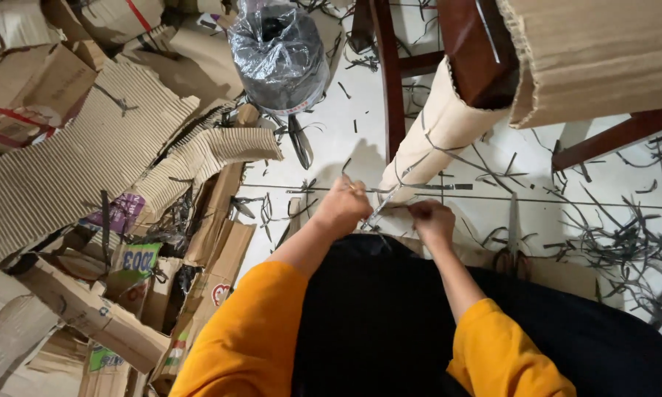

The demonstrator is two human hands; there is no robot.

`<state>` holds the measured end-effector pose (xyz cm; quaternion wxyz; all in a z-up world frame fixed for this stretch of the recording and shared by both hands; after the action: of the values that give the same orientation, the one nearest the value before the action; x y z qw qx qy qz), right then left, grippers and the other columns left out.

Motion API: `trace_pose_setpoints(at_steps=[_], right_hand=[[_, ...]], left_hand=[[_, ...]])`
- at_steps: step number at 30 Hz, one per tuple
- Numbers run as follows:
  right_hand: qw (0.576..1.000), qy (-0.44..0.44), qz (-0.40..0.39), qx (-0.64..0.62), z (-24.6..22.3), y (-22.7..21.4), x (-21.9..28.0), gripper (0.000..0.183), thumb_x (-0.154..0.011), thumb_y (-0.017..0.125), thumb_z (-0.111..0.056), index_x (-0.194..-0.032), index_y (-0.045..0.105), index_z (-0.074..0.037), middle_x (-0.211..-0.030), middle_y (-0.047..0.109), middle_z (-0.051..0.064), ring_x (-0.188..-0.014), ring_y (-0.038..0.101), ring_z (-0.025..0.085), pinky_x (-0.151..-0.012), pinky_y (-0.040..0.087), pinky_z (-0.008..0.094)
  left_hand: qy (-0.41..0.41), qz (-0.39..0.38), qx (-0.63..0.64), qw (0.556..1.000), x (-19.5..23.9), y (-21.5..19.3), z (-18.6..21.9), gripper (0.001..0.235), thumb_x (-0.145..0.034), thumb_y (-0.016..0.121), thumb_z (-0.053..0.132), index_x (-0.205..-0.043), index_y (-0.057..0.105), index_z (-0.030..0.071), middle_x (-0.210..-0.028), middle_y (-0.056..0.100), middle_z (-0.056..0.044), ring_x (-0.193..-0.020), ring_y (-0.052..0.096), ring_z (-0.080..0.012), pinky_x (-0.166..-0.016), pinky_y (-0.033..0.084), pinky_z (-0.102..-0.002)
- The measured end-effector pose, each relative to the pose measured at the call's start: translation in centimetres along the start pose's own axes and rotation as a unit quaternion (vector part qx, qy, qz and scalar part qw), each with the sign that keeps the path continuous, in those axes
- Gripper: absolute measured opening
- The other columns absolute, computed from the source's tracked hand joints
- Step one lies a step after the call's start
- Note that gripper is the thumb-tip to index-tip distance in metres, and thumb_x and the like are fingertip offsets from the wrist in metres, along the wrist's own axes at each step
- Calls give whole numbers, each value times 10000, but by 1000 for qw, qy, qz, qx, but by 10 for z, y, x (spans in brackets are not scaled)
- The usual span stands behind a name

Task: The person wraps a cardboard tube with black string, tying knots to secure it. They use scissors to cut the string and continue wrapping the tube.

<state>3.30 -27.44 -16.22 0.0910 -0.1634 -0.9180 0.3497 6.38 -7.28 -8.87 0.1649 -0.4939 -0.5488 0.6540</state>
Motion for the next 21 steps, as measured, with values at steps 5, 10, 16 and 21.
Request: trace_pose_setpoints(at_steps=[5, 10, 16, 21], right_hand=[[999, 23, -11, 26, 23, -4, 11, 88, -884, 720, -221, -914, 799, -195, -778, 746, 86, -831, 739, 326, -782, 582, 435], [1000, 5, -19, 0, 0, -23, 48, 100, -826, 795, -167, -925, 793, -171, -876, 770, 100, -956, 731, 346, -860, 580, 450], [986, -116, 25, -117, -50, -43, 78, 103, -870, 778, -56, -884, 800, -156, -745, 770, 49, -743, 753, 268, -684, 607, 383], [981, -154, 19, -120, -59, -35, 79, 110, -801, 808, -78, -842, 799, -180, -725, 744, 40, -729, 737, 262, -656, 593, 363]], left_hand=[[81, 31, 292, 952, -18, -63, 28, 158, -809, 750, 181, -676, 666, 186, -761, 636, -61, -817, 633, -301, -762, 529, -432], [69, -95, 416, 902, -9, 5, 33, 116, -940, 596, 149, -858, 667, 191, -873, 718, -52, -858, 705, -328, -782, 555, -483], [8, -116, 457, 882, -16, 8, 27, 276, -960, 661, 155, -1218, 697, 65, -1216, 713, -186, -1077, 694, -429, -864, 592, -521], [16, -126, 339, 932, -1, 60, 34, 301, -898, 745, 370, -1111, 685, 165, -1130, 720, -78, -897, 733, -357, -793, 621, -476]])
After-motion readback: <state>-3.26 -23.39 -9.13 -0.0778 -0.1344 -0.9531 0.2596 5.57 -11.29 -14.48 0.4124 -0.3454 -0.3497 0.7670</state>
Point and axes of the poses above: each hand's wrist, its own x-axis away from the middle knuckle, its own y-axis out of the palm, z = x × y, the point moved 9 cm from there along -x, towards the middle knuckle
